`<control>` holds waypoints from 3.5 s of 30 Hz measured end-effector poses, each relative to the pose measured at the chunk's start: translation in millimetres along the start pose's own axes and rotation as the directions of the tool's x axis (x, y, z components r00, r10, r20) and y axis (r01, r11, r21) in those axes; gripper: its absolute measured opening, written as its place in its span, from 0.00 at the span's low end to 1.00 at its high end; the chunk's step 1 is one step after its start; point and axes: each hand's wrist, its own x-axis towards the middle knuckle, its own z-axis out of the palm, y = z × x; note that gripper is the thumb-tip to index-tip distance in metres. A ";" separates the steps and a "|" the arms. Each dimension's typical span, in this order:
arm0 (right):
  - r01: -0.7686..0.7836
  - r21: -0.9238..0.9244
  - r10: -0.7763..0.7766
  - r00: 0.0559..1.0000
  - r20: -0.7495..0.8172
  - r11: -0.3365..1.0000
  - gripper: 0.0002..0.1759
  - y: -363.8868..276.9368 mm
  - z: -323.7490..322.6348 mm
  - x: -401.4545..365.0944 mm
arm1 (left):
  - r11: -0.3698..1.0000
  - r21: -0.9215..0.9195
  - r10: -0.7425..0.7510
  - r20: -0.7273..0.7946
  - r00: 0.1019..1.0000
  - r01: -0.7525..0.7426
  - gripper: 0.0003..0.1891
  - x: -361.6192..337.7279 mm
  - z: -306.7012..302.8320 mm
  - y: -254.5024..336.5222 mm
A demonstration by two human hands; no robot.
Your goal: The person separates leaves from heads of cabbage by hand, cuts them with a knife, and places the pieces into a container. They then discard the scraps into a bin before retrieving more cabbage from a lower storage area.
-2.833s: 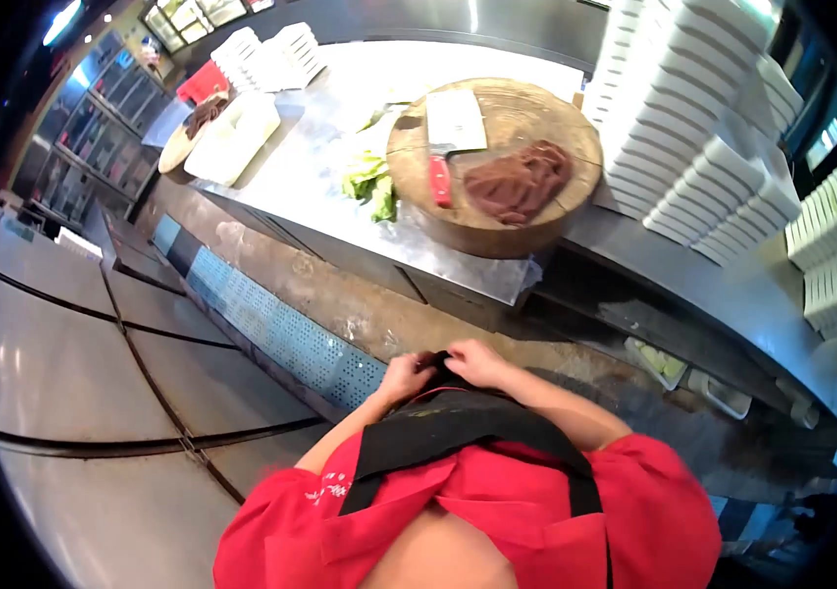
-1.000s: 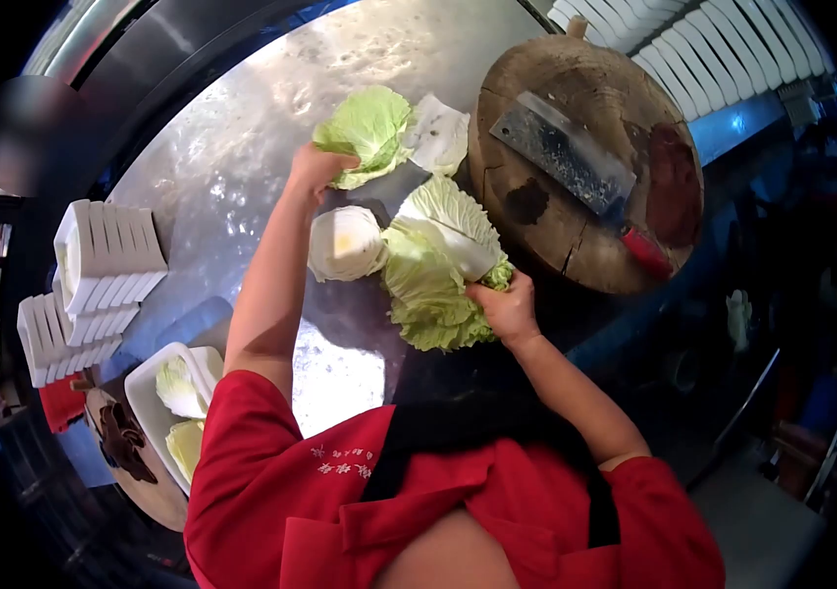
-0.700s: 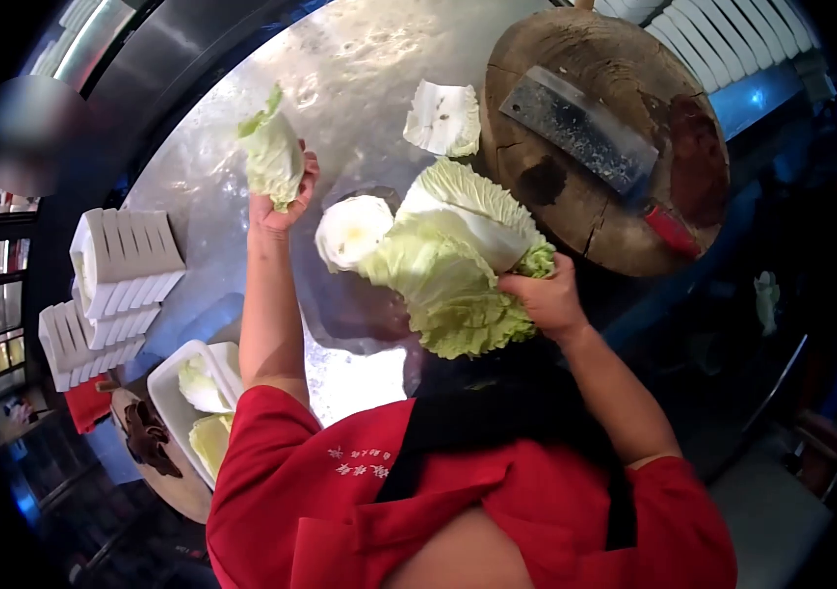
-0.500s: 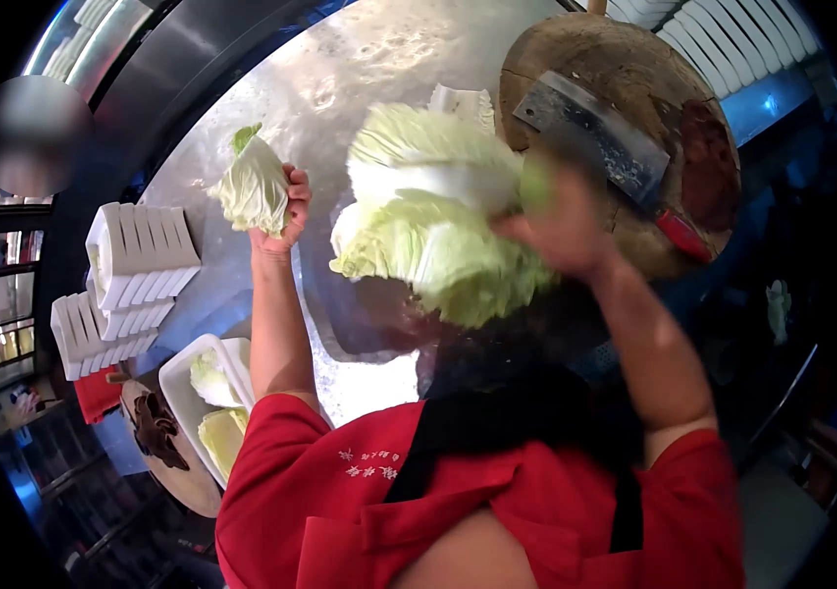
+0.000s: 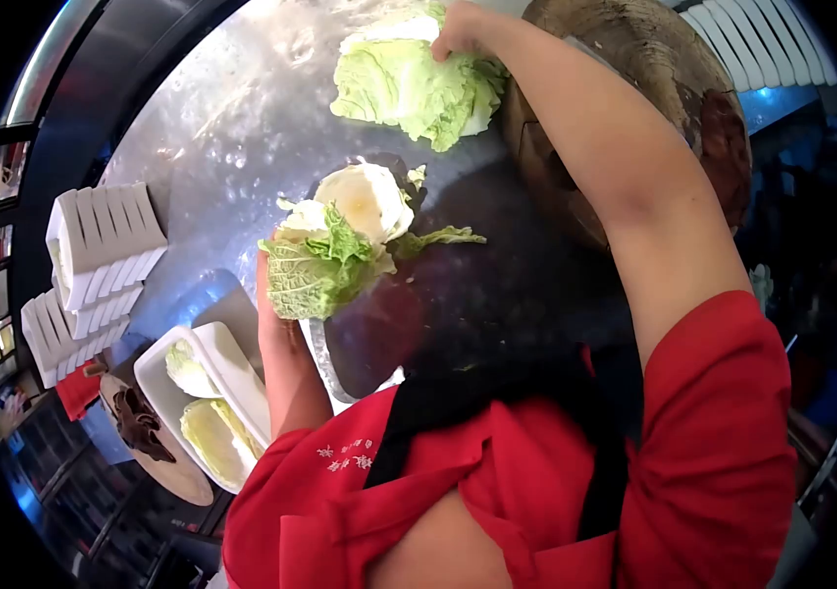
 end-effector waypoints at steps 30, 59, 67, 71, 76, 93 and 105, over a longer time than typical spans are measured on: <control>0.200 0.699 -0.093 0.978 -0.189 0.687 0.25 27.4 100.5 -234.1 | 0.986 -0.056 0.148 -0.175 0.973 -0.160 0.17 -168.3 68.6 17.4; 0.431 0.901 0.613 0.698 -0.371 0.055 0.29 520.1 -71.1 -673.1 | 0.678 0.700 -0.731 0.676 0.098 0.225 0.23 -145.0 718.9 -388.2; 0.660 0.751 0.800 0.449 -0.399 0.005 0.24 693.6 -147.9 -710.6 | 0.787 0.596 -0.611 0.789 0.065 0.159 0.32 -152.9 948.4 -448.7; 0.614 0.783 0.946 0.181 -0.268 0.104 0.21 763.6 -201.6 -755.1 | 0.638 0.672 -0.751 0.651 0.110 0.376 0.29 -117.2 1017.8 -474.5; 0.738 0.643 0.978 -0.123 -0.170 0.204 0.22 863.2 -270.0 -791.3 | 0.512 0.757 -0.852 0.507 0.130 0.406 0.24 -82.5 1055.6 -531.6; -0.318 0.945 0.854 -0.509 -0.104 -0.075 0.29 1115.1 -218.8 -720.8 | 0.368 0.758 -0.811 -0.021 0.584 0.538 0.23 -26.6 1087.5 -631.0; -0.134 0.954 0.962 -0.002 -0.272 0.269 0.11 1199.0 -267.5 -687.9 | 0.403 0.756 -0.445 -0.331 0.832 0.516 0.25 80.2 1035.8 -680.7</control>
